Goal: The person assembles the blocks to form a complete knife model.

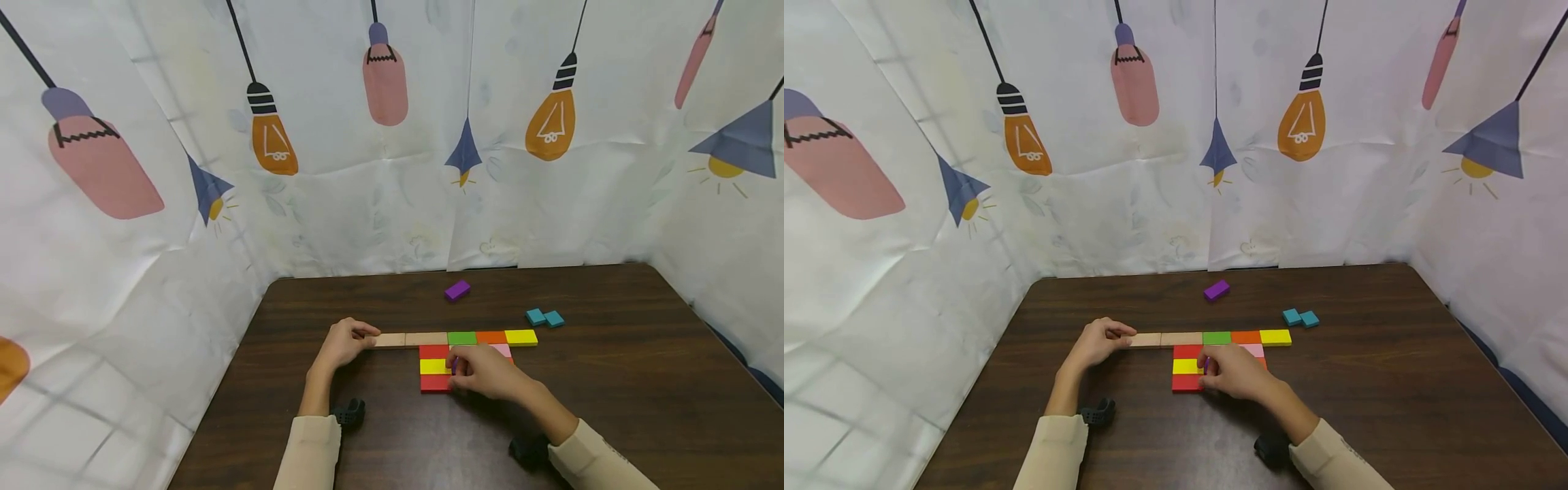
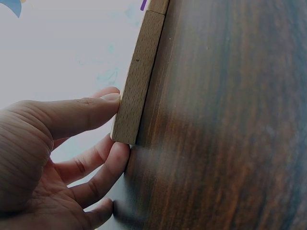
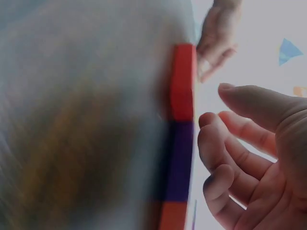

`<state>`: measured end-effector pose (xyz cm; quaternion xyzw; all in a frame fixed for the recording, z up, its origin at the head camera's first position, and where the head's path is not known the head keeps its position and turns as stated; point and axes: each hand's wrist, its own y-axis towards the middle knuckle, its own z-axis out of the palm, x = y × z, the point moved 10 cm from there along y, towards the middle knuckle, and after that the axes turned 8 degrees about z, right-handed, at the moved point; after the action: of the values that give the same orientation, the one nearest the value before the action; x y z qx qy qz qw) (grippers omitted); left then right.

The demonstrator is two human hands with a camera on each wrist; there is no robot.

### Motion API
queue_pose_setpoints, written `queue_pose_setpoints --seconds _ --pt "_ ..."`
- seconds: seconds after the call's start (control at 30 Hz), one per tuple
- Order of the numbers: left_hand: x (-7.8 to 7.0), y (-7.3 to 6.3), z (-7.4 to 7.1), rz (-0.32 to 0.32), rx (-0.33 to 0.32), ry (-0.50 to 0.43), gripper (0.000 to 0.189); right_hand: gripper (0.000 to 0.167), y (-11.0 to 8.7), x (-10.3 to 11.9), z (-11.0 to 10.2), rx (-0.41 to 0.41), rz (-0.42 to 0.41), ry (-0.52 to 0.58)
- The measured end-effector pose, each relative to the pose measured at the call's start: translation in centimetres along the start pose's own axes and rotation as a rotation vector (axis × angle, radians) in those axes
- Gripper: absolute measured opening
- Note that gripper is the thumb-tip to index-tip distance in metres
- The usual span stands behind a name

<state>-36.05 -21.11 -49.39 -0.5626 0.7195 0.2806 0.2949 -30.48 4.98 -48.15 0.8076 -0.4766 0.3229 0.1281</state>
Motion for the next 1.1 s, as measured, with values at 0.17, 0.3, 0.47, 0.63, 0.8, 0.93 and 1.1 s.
queue_pose_setpoints --seconds 0.17,0.3,0.47,0.63,0.8,0.93,1.1 --pt "0.0 0.0 0.0 0.0 -0.001 0.001 0.012 0.017 0.0 -0.3 -2.2 -0.037 -0.009 0.042" --pt "0.1 0.0 0.0 -0.004 -0.003 -0.001 0.012 0.016 0.7 -1.2 -4.2 -0.084 0.007 0.069" --pt "0.0 -0.1 0.0 -0.002 -0.009 -0.009 0.012 0.013 1.7 -2.3 -6.6 -0.14 0.024 0.034" --pt "-0.1 -0.1 0.0 0.002 -0.009 -0.011 0.012 0.016 3.6 -3.6 -8.5 -0.147 0.02 0.025" --pt "-0.1 0.0 0.0 0.003 -0.007 -0.01 0.012 0.033 6.0 -5.8 -9.8 -0.148 0.049 0.042" --pt "-0.1 -0.1 0.0 0.004 -0.006 -0.012 0.012 0.045 7.9 -7.3 -10.2 -0.133 0.091 0.057" --pt "0.0 0.0 0.0 0.002 -0.005 -0.012 0.012 0.057 10.1 -9.1 -10.1 -0.093 0.165 0.096"
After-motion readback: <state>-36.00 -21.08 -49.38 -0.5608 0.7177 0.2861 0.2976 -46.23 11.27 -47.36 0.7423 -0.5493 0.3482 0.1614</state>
